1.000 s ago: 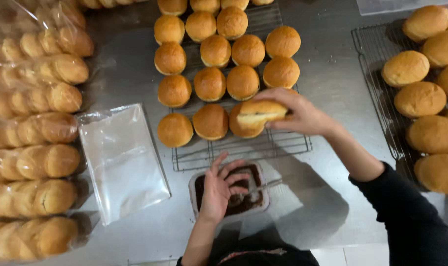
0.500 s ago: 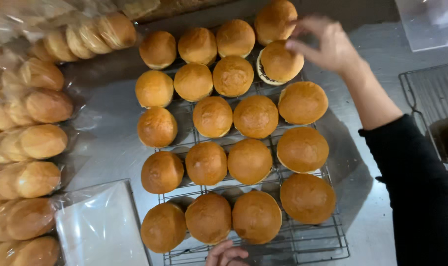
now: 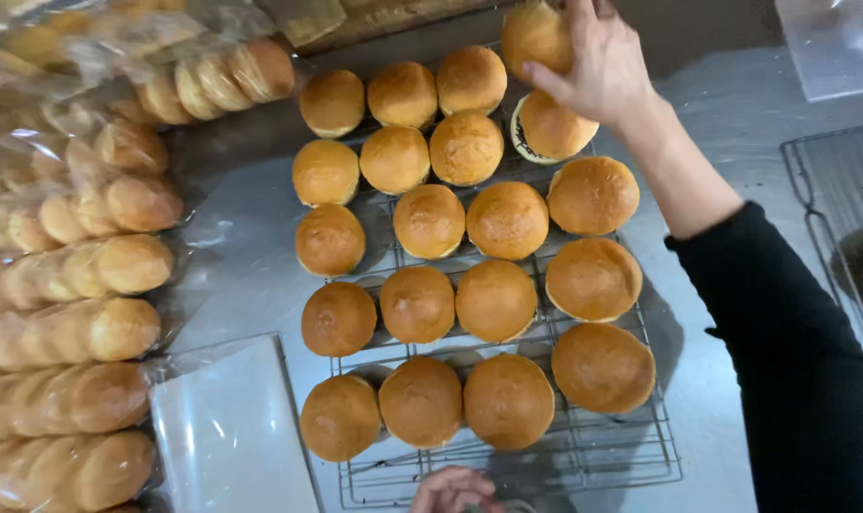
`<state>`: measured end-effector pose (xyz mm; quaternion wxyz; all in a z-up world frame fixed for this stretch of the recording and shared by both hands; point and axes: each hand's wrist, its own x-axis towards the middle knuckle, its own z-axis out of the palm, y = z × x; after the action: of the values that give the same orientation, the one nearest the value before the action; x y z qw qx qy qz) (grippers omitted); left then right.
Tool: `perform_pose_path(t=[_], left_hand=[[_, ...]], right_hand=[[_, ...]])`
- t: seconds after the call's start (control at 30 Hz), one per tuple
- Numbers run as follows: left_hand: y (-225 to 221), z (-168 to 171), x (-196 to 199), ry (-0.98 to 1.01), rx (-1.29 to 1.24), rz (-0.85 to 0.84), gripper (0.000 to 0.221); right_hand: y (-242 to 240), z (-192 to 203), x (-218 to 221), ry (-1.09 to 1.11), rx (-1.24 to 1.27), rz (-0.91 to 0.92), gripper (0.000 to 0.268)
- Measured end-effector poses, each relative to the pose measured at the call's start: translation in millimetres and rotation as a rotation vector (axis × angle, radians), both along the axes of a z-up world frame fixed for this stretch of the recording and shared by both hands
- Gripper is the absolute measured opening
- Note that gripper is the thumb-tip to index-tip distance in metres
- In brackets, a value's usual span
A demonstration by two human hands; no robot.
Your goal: The person fills bread rolls with a dark topping using a spoon and then places multiple filled rolls into a plastic bag by hand.
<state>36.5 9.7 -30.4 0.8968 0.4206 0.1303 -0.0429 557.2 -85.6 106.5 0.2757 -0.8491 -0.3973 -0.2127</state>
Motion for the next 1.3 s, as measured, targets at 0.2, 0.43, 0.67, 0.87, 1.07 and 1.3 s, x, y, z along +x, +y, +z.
perform_pose_path(t=[0.2, 0.43, 0.67, 0.87, 1.07, 1.3], left_hand=[[-32, 136, 17, -0.144, 0.45, 0.29, 0.101], [-36, 129, -54, -0.17, 0.059, 0.493, 0.093], [-10, 90, -94, -0.252, -0.032, 0.475, 0.068], [-13, 57, -134, -0.167, 0.006, 0.539, 0.068], [-20, 71, -173, -0.121, 0.043, 0.524, 0.075], [-24, 47, -196, -0.237, -0.107, 0.574, 0.078]], right_hand=[[-48, 96, -242, 0.708, 0.056, 0.458, 0.056], [-135, 48, -409, 0.742, 0.168, 0.348, 0.034], [-148, -79, -457, 0.478, -0.173, 0.042, 0.023], [-156, -102, -481, 0.317, -0.137, 0.038, 0.015], [-176, -93, -538, 0.344, -0.114, -0.024, 0.013], [-195, -51, -593, 0.818, 0.151, 0.078, 0.056]])
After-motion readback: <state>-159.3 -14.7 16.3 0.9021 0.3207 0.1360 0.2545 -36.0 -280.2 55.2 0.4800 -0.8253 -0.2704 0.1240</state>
